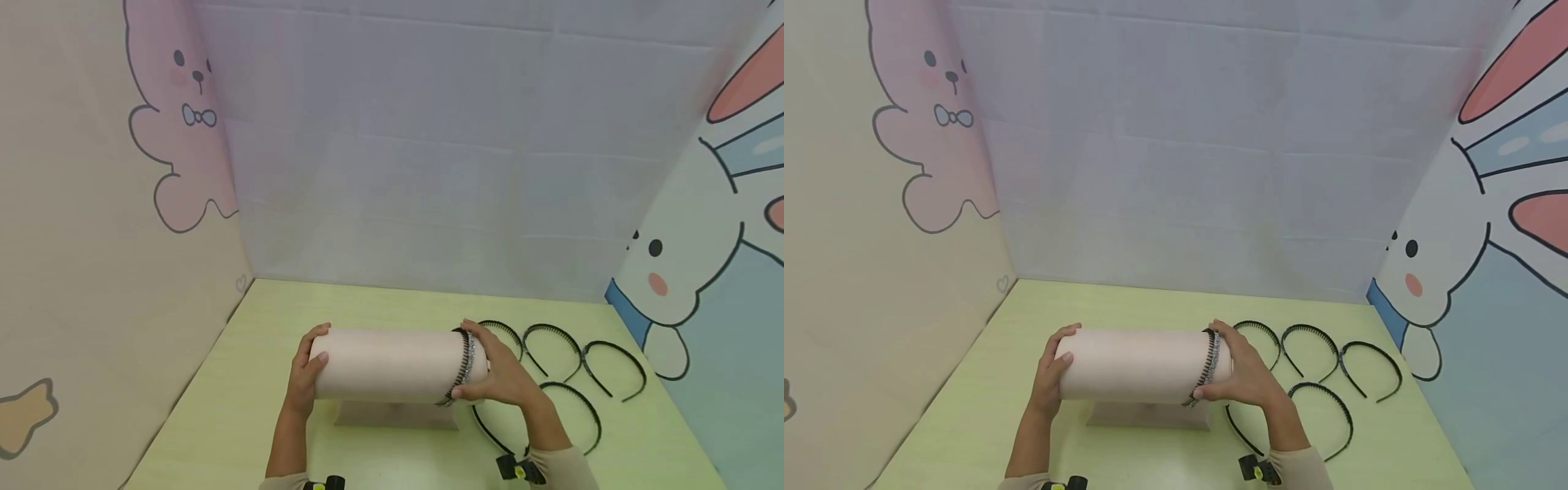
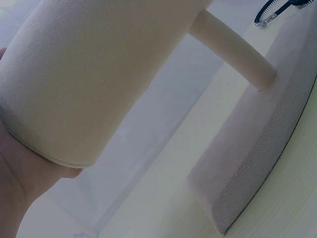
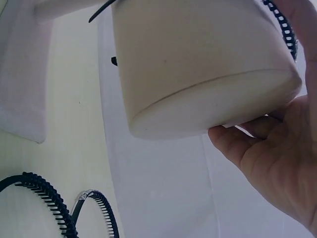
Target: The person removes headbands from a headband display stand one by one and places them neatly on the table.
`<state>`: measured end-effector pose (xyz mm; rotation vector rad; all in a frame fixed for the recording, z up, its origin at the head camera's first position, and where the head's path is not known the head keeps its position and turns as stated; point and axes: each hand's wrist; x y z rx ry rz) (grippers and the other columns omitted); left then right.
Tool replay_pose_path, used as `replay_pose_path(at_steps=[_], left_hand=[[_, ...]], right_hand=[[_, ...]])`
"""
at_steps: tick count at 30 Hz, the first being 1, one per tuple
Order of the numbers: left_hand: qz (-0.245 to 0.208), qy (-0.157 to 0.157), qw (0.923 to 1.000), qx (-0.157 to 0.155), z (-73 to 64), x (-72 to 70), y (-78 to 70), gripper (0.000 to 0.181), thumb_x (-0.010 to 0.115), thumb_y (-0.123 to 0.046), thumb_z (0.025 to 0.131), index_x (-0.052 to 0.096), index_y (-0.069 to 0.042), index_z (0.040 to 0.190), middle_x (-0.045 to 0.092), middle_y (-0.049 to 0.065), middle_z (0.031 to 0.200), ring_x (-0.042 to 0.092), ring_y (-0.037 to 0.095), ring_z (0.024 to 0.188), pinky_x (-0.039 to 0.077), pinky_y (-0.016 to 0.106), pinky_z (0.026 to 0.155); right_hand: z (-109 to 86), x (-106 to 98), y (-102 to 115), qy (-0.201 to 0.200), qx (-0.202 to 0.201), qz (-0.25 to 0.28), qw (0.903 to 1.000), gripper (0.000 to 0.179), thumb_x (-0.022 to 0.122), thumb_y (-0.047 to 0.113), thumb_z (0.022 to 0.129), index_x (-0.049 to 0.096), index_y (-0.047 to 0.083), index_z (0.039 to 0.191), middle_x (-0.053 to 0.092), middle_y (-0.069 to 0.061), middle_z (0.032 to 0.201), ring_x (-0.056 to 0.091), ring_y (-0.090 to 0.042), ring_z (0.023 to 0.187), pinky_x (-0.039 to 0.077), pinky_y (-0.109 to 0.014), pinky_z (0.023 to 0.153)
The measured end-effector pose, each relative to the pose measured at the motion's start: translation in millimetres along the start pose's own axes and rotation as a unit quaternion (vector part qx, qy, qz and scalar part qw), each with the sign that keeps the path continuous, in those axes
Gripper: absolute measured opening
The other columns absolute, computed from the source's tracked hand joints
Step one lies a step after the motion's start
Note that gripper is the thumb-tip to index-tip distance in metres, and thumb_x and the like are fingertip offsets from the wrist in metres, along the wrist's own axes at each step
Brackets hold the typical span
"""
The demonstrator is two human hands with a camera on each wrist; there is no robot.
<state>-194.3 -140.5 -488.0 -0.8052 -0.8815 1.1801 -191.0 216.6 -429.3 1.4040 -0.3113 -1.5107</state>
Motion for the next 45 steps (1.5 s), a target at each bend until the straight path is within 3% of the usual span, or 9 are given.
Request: replay_pose_path(at_steps=[3,8,12,16,20,23,28,38,45], left_hand=[[0.000,-0.001,1.0000,0.005,0.2,0.8,-1.0,0.038,0.041,-0.009,0.092,0.037,0.001,0.129,0.029,0.021,0.141,0.044,0.027,0.106,0.043,0.041,0.074],[0.001,-0.003,1.0000,0.007,0.8,2.5,-3.3,0.037,0.041,-0.008,0.092,0.038,0.001,0.128,0.030,0.019,0.140,0.044,0.027,0.106,0.043,0.040,0.074],[0.006,-0.007,0.9999,0.006,0.4,2.9,-3.7,0.036,0.042,-0.008,0.091,0.039,-0.001,0.127,0.032,0.018,0.140,0.044,0.027,0.106,0.043,0.041,0.074],[0.008,-0.008,0.9999,0.007,-0.2,2.6,-3.0,0.036,0.042,-0.008,0.091,0.039,-0.001,0.127,0.032,0.017,0.139,0.044,0.026,0.106,0.043,0.040,0.073],[0.007,-0.008,0.9999,0.007,-0.8,1.9,-3.3,0.036,0.042,-0.008,0.091,0.039,-0.001,0.127,0.032,0.017,0.139,0.044,0.026,0.105,0.043,0.040,0.073],[0.009,-0.009,0.9999,0.008,-2.1,0.9,-3.6,0.036,0.041,-0.007,0.092,0.040,-0.002,0.127,0.032,0.017,0.139,0.044,0.025,0.105,0.043,0.040,0.073],[0.004,-0.002,0.9999,0.010,-3.2,-0.3,-2.4,0.035,0.041,-0.006,0.092,0.040,-0.003,0.127,0.032,0.017,0.139,0.044,0.026,0.106,0.043,0.040,0.073],[-0.002,0.003,1.0000,0.007,-3.1,-1.8,1.4,0.038,0.040,-0.006,0.092,0.037,0.001,0.128,0.030,0.018,0.140,0.044,0.026,0.107,0.043,0.041,0.075],[-0.001,-0.001,1.0000,0.008,-2.3,-1.3,2.5,0.037,0.041,-0.007,0.091,0.038,0.001,0.127,0.030,0.018,0.140,0.044,0.026,0.107,0.043,0.041,0.075]], right_hand=[[-1.0,0,1,0.009,-0.013,0.030,0.9994,0.107,0.087,0.023,0.058,0.025,0.013,0.144,0.039,-0.015,0.135,0.051,-0.029,0.102,0.049,-0.038,0.073],[-1.4,-4,22,0.016,-0.032,0.049,0.9981,0.109,0.086,0.017,0.057,0.021,0.000,0.143,0.042,-0.023,0.126,0.053,-0.033,0.096,0.049,-0.035,0.069],[-2.9,-7,30,0.022,-0.025,0.069,0.9971,0.104,0.084,0.012,0.060,0.021,-0.003,0.141,0.041,-0.024,0.126,0.054,-0.033,0.095,0.050,-0.036,0.070],[-4.4,-7,23,0.021,-0.028,0.096,0.9948,0.100,0.082,0.009,0.062,0.022,-0.004,0.141,0.036,-0.027,0.130,0.050,-0.039,0.103,0.049,-0.043,0.074],[-4.1,-3,-4,0.015,-0.042,0.124,0.9913,0.098,0.082,0.011,0.064,0.024,0.001,0.142,0.033,-0.023,0.135,0.045,-0.036,0.112,0.045,-0.046,0.081],[-5.0,1,-24,0.018,-0.052,0.178,0.9825,0.096,0.082,0.012,0.066,0.024,0.003,0.142,0.033,-0.020,0.136,0.045,-0.033,0.112,0.048,-0.044,0.079],[-7.1,4,-32,0.023,-0.069,0.264,0.9617,0.093,0.079,0.008,0.069,0.020,-0.005,0.140,0.028,-0.025,0.136,0.046,-0.030,0.112,0.049,-0.046,0.075],[-9.1,5,-38,0.023,-0.088,0.347,0.9334,0.090,0.076,0.003,0.074,0.013,-0.011,0.138,0.025,-0.016,0.143,0.043,-0.026,0.118,0.047,-0.042,0.083],[-10.9,8,-42,0.011,-0.080,0.399,0.9135,0.091,0.075,0.002,0.074,0.013,-0.010,0.139,0.017,-0.025,0.143,0.039,-0.025,0.120,0.045,-0.039,0.087]])
Point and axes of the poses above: each hand's wrist, its own z-axis towards the middle knuckle, its own x-axis out of the palm, y = z × x
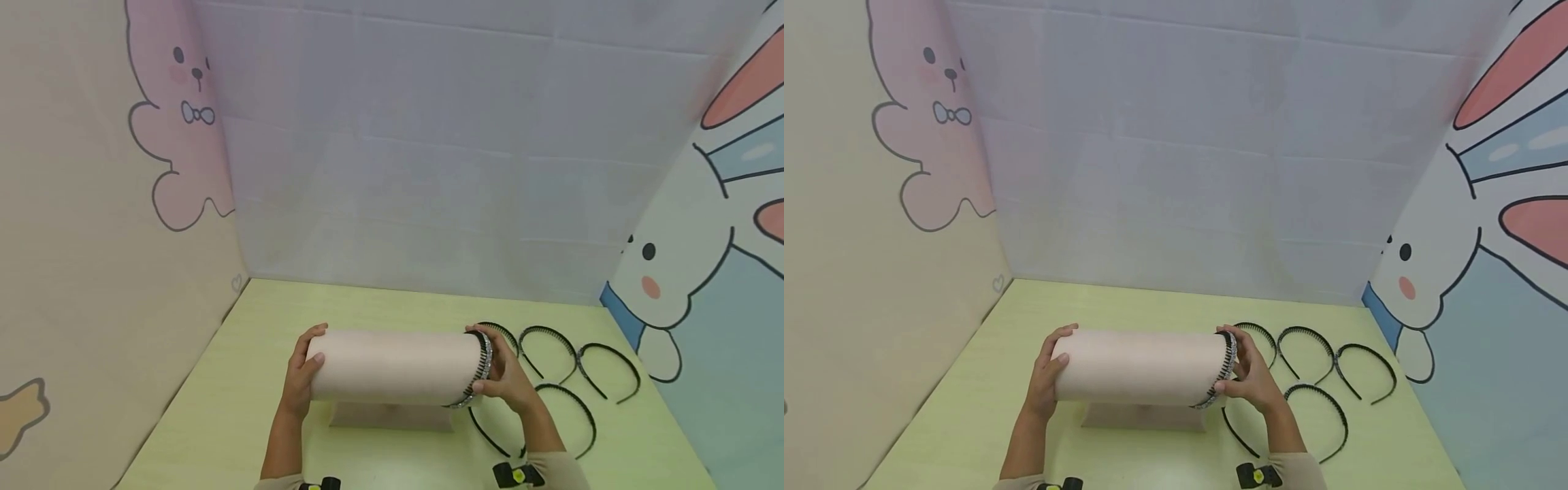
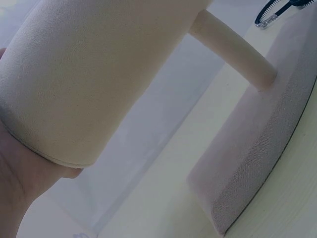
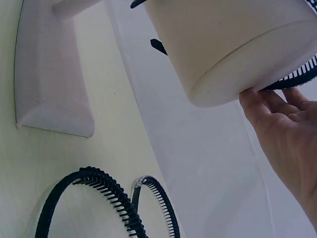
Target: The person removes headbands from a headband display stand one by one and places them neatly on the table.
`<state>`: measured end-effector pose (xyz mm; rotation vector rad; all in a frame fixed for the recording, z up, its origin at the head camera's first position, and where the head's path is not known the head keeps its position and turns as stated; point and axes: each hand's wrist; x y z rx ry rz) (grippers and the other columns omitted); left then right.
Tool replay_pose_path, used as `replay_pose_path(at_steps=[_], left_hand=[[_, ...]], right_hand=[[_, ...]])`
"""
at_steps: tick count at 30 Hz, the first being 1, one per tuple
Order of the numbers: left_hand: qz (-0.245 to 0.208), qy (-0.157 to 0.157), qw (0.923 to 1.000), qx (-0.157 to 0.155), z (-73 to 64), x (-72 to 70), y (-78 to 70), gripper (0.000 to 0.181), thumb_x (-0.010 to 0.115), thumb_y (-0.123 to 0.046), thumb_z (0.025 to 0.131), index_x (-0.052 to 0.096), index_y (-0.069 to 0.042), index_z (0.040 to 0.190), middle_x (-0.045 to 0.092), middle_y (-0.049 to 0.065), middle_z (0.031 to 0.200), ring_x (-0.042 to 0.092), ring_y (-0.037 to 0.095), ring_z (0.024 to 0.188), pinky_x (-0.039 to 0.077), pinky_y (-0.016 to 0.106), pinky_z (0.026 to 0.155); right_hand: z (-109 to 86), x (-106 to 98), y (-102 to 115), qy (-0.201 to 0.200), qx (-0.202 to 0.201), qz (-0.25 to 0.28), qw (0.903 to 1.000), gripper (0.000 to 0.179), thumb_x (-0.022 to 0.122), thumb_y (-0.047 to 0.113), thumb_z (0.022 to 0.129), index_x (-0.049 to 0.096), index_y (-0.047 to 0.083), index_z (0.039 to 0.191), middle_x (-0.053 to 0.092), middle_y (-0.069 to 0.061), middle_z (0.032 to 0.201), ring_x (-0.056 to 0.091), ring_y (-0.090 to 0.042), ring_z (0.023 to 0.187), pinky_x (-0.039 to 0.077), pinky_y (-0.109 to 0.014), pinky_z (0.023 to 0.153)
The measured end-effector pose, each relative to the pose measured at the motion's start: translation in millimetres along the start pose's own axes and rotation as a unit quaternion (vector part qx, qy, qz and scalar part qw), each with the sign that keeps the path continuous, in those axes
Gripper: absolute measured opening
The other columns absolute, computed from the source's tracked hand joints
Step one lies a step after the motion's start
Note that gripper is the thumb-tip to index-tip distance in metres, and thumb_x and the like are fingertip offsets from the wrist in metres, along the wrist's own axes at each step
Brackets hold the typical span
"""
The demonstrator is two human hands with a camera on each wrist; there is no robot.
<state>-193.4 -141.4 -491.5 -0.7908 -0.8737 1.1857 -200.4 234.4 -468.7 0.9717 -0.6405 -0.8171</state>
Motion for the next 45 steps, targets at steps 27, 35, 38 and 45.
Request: replay_pose_path(at_steps=[27,35,38,45], left_hand=[[-0.010,0.004,0.9999,-0.005,-1.6,-0.1,-1.0,0.039,0.038,-0.006,0.092,0.036,0.002,0.130,0.029,0.020,0.140,0.043,0.026,0.108,0.043,0.042,0.076],[-0.006,0.007,0.9999,-0.006,1.7,-0.8,-1.9,0.040,0.040,-0.009,0.092,0.037,0.000,0.131,0.028,0.018,0.141,0.044,0.026,0.107,0.043,0.042,0.074],[-0.003,0.005,1.0000,-0.007,1.8,-1.6,-2.1,0.039,0.040,-0.009,0.092,0.038,-0.001,0.130,0.028,0.018,0.141,0.043,0.026,0.108,0.043,0.042,0.076],[-0.014,0.004,0.9999,-0.006,0.5,1.0,-1.7,0.040,0.039,-0.008,0.091,0.036,0.002,0.129,0.028,0.019,0.141,0.043,0.027,0.109,0.043,0.043,0.076]], right_hand=[[-14.8,11,-15,-0.095,-0.045,0.069,0.9921,0.073,0.064,0.008,0.083,0.023,0.002,0.143,0.037,-0.010,0.139,0.043,-0.022,0.121,0.042,-0.037,0.091],[-26.1,17,-19,-0.149,-0.043,0.072,0.9853,0.074,0.065,0.017,0.085,0.022,0.000,0.144,0.043,-0.011,0.135,0.045,-0.021,0.119,0.043,-0.034,0.090],[-28.9,20,-20,-0.158,-0.047,0.070,0.9839,0.069,0.062,0.016,0.086,0.025,0.000,0.143,0.043,-0.013,0.134,0.045,-0.023,0.119,0.043,-0.033,0.090],[-37.3,21,-21,-0.168,-0.054,0.066,0.9821,0.064,0.059,0.013,0.088,0.028,0.003,0.142,0.046,-0.011,0.133,0.045,-0.023,0.118,0.043,-0.034,0.089]])
Point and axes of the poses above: each hand's wrist, its own z-axis towards the middle knuckle, its own x-axis out of the palm, y = z × x
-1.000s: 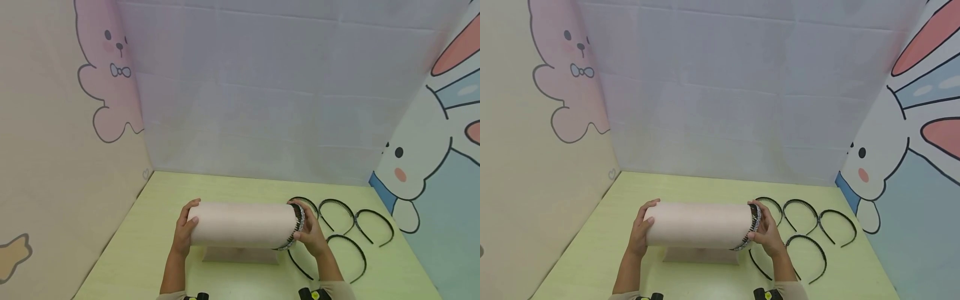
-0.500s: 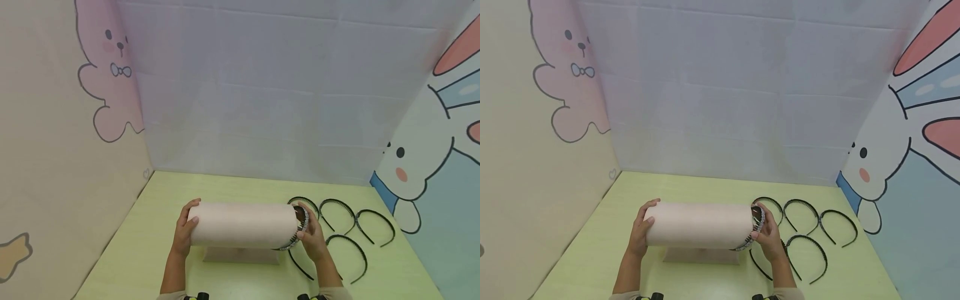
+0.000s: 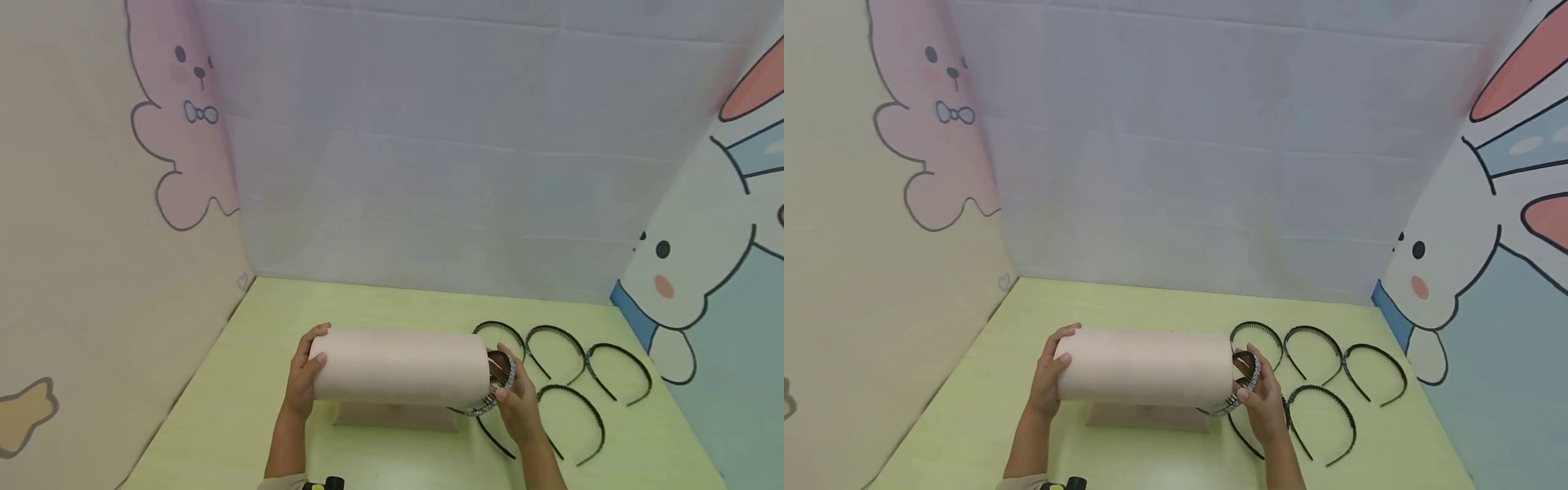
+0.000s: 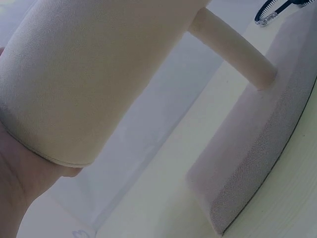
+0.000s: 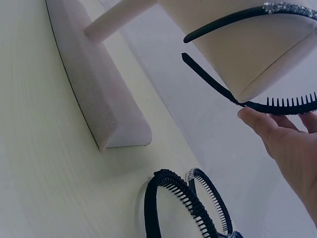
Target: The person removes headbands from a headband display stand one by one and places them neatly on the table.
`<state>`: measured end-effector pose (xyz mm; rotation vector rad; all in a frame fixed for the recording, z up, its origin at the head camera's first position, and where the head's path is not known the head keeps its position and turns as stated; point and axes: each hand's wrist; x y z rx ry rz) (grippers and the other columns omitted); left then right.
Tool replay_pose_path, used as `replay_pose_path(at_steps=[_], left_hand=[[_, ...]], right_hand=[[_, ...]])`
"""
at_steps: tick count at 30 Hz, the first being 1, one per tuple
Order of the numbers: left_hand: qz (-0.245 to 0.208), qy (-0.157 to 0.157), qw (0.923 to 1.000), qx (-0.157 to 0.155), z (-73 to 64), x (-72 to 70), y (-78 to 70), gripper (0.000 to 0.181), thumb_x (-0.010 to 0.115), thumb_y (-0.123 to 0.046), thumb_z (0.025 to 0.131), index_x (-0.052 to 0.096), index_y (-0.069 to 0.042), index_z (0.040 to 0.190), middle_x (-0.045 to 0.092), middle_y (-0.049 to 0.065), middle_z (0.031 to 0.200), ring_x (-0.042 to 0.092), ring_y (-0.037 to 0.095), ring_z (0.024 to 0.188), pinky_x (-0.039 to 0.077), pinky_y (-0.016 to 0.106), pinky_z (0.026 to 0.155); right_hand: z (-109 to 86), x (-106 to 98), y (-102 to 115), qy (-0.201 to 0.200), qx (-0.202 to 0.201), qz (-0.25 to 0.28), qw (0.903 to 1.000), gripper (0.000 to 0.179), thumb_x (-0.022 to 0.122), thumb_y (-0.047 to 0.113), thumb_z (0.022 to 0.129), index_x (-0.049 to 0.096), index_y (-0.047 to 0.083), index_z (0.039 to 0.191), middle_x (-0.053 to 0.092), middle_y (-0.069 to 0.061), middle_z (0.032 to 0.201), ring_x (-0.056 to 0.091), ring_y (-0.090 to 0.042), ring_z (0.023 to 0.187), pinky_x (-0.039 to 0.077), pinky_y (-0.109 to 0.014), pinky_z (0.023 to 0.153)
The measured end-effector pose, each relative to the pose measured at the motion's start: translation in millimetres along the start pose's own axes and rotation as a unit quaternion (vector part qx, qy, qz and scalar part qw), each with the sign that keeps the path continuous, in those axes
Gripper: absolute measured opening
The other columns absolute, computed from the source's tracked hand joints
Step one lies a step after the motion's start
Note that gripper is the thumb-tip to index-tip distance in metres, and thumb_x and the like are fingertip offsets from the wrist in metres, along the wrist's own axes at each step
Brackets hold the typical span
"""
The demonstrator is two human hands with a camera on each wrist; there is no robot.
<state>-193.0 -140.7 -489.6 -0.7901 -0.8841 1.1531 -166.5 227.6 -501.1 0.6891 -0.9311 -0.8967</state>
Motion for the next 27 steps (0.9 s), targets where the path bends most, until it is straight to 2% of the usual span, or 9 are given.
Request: replay_pose_path(at_steps=[7,13,21,27], left_hand=[[-0.003,-0.004,1.0000,-0.001,1.0,1.3,2.8,0.039,0.040,-0.008,0.092,0.036,0.002,0.129,0.028,0.018,0.142,0.044,0.025,0.107,0.043,0.040,0.075],[-0.006,-0.004,1.0000,0.000,-1.9,-1.3,2.7,0.038,0.039,-0.006,0.092,0.036,0.001,0.129,0.029,0.017,0.141,0.044,0.025,0.107,0.044,0.039,0.075],[-0.005,-0.003,1.0000,0.005,0.0,0.9,1.6,0.037,0.039,-0.005,0.091,0.037,0.000,0.128,0.030,0.018,0.141,0.044,0.025,0.106,0.044,0.039,0.074],[0.000,-0.011,0.9999,0.002,1.3,2.9,1.6,0.037,0.040,-0.005,0.090,0.039,-0.001,0.127,0.030,0.019,0.140,0.044,0.026,0.105,0.043,0.039,0.073]], right_hand=[[-11.2,-8,3,-0.024,-0.016,-0.004,0.9996,0.057,0.053,0.016,0.092,0.030,0.005,0.143,0.043,-0.015,0.134,0.044,-0.024,0.121,0.042,-0.036,0.089],[-20.7,-12,13,-0.067,-0.001,0.001,0.9977,0.056,0.053,0.022,0.093,0.031,0.012,0.143,0.044,-0.013,0.134,0.045,-0.025,0.121,0.042,-0.036,0.090],[-40.4,-25,26,-0.169,0.020,-0.002,0.9854,0.078,0.054,0.023,0.091,0.005,0.005,0.149,0.041,-0.008,0.132,0.042,-0.020,0.122,0.042,-0.034,0.090],[-56.9,-36,40,-0.213,0.031,-0.003,0.9766,0.078,0.053,0.020,0.092,0.001,0.006,0.148,0.041,-0.003,0.130,0.042,-0.017,0.119,0.044,-0.030,0.085]])
Point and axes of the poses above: each hand's wrist, its own z-axis towards the middle knuckle, its own x-axis out of the palm, y = z × x
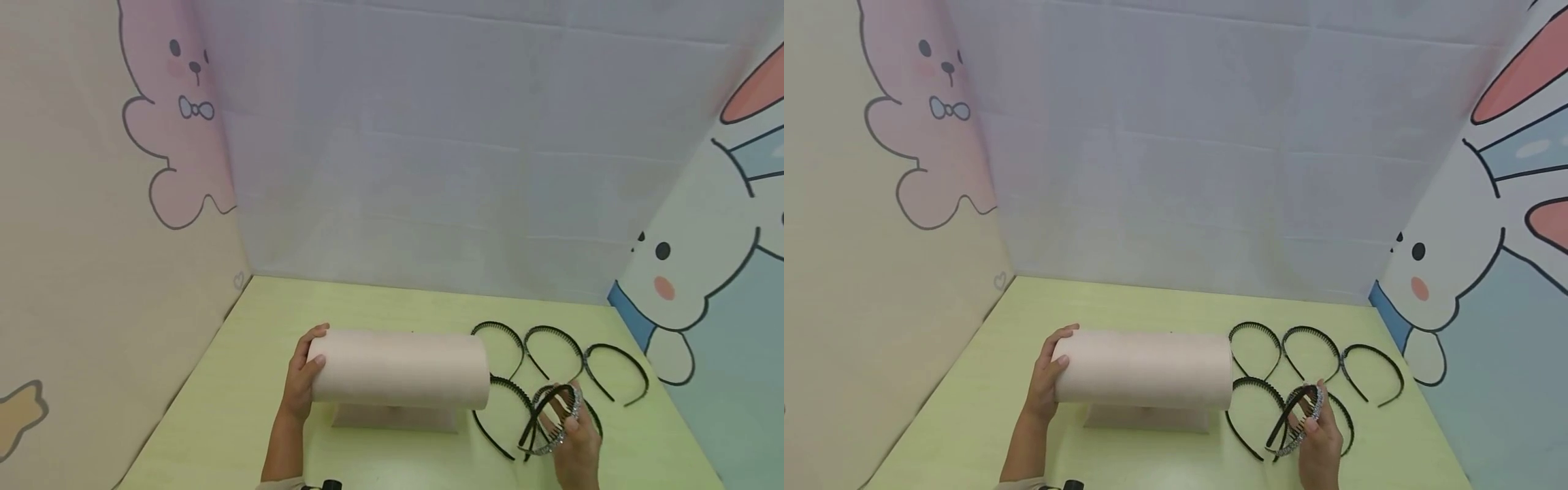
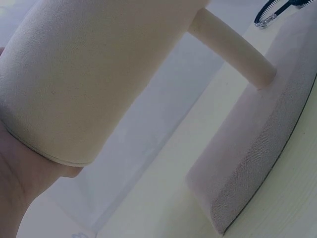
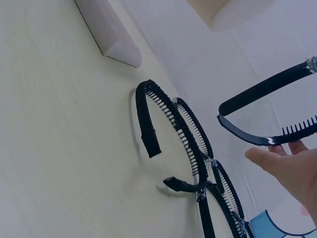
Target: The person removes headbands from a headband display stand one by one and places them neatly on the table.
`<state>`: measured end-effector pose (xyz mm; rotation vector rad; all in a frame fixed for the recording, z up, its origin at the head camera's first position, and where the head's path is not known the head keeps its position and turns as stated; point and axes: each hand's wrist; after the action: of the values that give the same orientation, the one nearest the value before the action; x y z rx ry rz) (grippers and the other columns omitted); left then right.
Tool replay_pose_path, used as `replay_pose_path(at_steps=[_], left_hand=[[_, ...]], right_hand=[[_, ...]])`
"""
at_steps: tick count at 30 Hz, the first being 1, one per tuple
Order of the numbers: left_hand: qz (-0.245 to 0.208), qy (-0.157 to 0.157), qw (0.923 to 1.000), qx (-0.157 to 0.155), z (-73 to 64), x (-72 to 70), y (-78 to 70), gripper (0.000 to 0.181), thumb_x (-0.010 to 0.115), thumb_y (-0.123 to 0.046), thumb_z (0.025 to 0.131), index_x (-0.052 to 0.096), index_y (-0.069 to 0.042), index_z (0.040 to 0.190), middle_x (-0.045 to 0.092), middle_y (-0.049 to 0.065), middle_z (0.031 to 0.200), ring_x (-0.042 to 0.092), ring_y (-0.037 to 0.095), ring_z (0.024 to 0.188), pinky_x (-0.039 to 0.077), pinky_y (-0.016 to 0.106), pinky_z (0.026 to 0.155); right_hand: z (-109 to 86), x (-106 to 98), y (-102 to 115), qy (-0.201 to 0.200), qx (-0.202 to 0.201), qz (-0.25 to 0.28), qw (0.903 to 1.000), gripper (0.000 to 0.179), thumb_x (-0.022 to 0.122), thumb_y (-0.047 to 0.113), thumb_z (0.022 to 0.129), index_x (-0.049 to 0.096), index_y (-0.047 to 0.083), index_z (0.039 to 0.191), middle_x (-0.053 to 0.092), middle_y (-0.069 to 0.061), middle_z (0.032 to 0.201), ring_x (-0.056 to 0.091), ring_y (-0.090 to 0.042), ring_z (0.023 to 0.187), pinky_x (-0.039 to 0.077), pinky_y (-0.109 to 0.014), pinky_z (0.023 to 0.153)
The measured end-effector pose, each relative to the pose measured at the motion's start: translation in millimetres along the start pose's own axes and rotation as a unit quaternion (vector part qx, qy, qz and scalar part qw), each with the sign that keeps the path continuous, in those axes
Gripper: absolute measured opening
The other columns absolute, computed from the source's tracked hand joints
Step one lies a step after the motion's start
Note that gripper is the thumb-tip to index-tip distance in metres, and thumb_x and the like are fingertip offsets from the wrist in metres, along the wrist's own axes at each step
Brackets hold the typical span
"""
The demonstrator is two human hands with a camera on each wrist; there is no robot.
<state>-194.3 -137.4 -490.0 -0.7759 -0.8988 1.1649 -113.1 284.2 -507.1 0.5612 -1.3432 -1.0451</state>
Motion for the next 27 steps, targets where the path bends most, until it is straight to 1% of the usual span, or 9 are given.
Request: replay_pose_path(at_steps=[2,7,10,13,16,20,22,25,27], left_hand=[[0.000,0.000,1.0000,-0.003,-0.4,-0.6,0.1,0.037,0.040,-0.005,0.091,0.039,-0.001,0.127,0.030,0.019,0.140,0.044,0.026,0.106,0.043,0.039,0.074],[-0.003,0.004,1.0000,-0.005,-0.7,-2.2,0.9,0.038,0.040,-0.006,0.091,0.038,0.000,0.128,0.030,0.018,0.141,0.043,0.026,0.109,0.043,0.040,0.077],[-0.002,0.005,1.0000,-0.004,-0.3,-2.3,1.6,0.038,0.040,-0.007,0.091,0.038,0.000,0.129,0.030,0.019,0.140,0.042,0.026,0.110,0.042,0.040,0.078],[-0.001,0.007,1.0000,-0.004,0.1,-1.9,1.9,0.038,0.040,-0.007,0.091,0.037,0.000,0.129,0.029,0.018,0.141,0.042,0.026,0.109,0.042,0.040,0.078],[-0.002,0.009,0.9999,-0.006,-0.2,-1.9,2.3,0.039,0.040,-0.008,0.092,0.036,0.001,0.129,0.029,0.018,0.141,0.043,0.025,0.108,0.042,0.040,0.077],[-0.002,0.007,0.9999,-0.009,-0.5,-1.4,2.2,0.040,0.040,-0.008,0.091,0.035,0.003,0.129,0.029,0.018,0.141,0.043,0.026,0.108,0.042,0.040,0.078],[0.001,0.005,1.0000,-0.008,-0.4,-0.6,1.2,0.039,0.040,-0.007,0.091,0.035,0.003,0.128,0.029,0.017,0.141,0.043,0.026,0.109,0.041,0.040,0.078],[0.006,0.004,1.0000,-0.001,0.2,0.7,-0.9,0.038,0.039,-0.006,0.091,0.036,0.002,0.128,0.029,0.017,0.141,0.042,0.027,0.109,0.041,0.040,0.078],[0.007,0.005,1.0000,0.002,0.4,1.2,-2.0,0.038,0.039,-0.006,0.091,0.036,0.001,0.128,0.029,0.018,0.140,0.041,0.027,0.109,0.041,0.039,0.077]], right_hand=[[-3.8,-6,2,-0.015,-0.012,-0.014,0.9997,0.072,0.051,0.016,0.093,0.006,0.006,0.149,0.044,-0.002,0.129,0.044,-0.017,0.117,0.044,-0.030,0.083],[-11.1,-19,8,-0.030,-0.036,-0.032,0.9984,0.050,0.044,0.011,0.095,0.035,0.022,0.143,0.048,0.002,0.128,0.044,-0.013,0.114,0.042,-0.026,0.081],[-13.4,-23,12,-0.074,-0.053,-0.045,0.9948,0.045,0.043,0.005,0.096,0.043,0.020,0.138,0.048,0.003,0.132,0.043,-0.013,0.117,0.038,-0.024,0.085],[-14.3,-26,18,-0.158,-0.049,-0.097,0.9815,0.045,0.046,0.002,0.095,0.041,0.013,0.139,0.044,0.003,0.137,0.039,-0.013,0.124,0.030,-0.026,0.098],[-13.1,-30,24,-0.238,-0.015,-0.163,0.9574,0.046,0.051,0.008,0.095,0.041,0.012,0.140,0.045,0.006,0.137,0.037,-0.009,0.126,0.023,-0.021,0.102],[-10.5,-41,29,-0.302,0.006,-0.192,0.9338,0.046,0.060,0.018,0.091,0.049,0.013,0.136,0.057,0.013,0.118,0.048,-0.007,0.110,0.036,-0.014,0.084],[-9.9,-47,30,-0.320,-0.001,-0.182,0.9295,0.046,0.063,0.020,0.088,0.052,0.013,0.133,0.060,0.016,0.110,0.051,-0.004,0.102,0.039,-0.013,0.073],[-8.7,-53,32,-0.348,0.004,-0.182,0.9197,0.047,0.065,0.024,0.087,0.054,0.014,0.131,0.061,0.016,0.111,0.051,-0.005,0.104,0.039,-0.012,0.070],[-9.2,-55,34,-0.363,0.021,-0.174,0.9151,0.048,0.065,0.025,0.087,0.053,0.017,0.132,0.058,0.015,0.119,0.049,-0.005,0.110,0.039,-0.011,0.072]])
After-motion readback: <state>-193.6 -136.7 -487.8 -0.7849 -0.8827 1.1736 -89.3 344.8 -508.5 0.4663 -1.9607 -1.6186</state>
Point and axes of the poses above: each hand's wrist, its own z-axis towards the middle knuckle, its own x-axis out of the palm, y = z × x
